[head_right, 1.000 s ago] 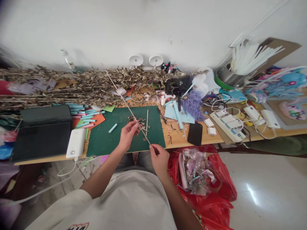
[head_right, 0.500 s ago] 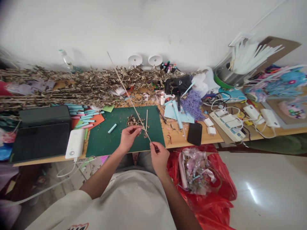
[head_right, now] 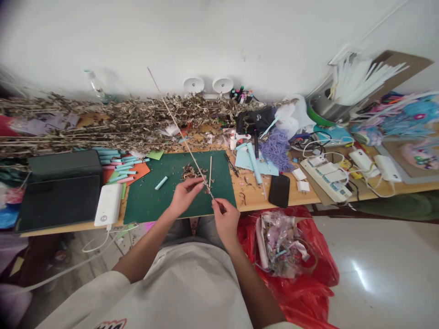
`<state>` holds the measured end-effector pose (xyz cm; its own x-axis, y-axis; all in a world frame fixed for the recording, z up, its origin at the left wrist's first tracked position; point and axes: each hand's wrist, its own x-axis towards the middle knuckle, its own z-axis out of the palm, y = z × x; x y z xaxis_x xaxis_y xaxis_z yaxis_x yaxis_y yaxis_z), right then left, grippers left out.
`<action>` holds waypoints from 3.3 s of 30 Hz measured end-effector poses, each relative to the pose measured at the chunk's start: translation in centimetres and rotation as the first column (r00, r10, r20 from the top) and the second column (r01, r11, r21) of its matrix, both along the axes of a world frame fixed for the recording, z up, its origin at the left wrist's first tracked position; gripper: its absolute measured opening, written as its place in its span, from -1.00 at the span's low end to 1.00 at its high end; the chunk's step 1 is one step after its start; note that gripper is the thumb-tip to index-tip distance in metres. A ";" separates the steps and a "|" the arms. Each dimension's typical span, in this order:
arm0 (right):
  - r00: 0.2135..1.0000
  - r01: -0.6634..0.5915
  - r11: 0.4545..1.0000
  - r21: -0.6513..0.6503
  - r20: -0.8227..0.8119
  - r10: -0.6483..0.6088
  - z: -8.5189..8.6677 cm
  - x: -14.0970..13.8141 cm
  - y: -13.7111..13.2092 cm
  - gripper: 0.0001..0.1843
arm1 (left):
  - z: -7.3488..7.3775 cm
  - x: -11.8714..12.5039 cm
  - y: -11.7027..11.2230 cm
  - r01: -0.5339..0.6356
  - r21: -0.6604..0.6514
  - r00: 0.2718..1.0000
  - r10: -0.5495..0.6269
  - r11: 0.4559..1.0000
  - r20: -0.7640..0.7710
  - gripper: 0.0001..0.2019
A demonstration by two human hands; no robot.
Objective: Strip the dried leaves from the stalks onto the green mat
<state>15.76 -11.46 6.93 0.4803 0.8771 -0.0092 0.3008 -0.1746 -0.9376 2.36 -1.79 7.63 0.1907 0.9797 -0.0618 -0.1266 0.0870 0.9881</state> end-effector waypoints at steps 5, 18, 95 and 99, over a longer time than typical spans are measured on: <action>1.000 -0.017 1.000 0.015 0.012 0.017 0.1 0.0 0.5 -0.69 | -1.0 1.1 -1.1 0.144 -0.035 0.989 -0.144 0.989 -0.010 -0.83; 0.999 0.049 0.998 0.047 -0.011 -0.049 0.6 -0.2 2.0 -0.69 | -1.5 0.5 -1.1 0.046 0.257 0.954 0.033 0.965 -0.297 -0.80; 0.807 -0.525 0.822 -0.223 0.176 0.563 0.7 1.4 14.6 -0.65 | 0.8 -4.5 3.0 -0.400 -0.157 0.895 0.422 0.903 0.143 -0.66; 0.783 -0.607 0.788 -0.108 0.090 0.616 1.9 1.4 11.8 -0.61 | 0.7 -4.6 3.2 -0.440 -0.134 0.884 0.455 0.888 0.106 -0.65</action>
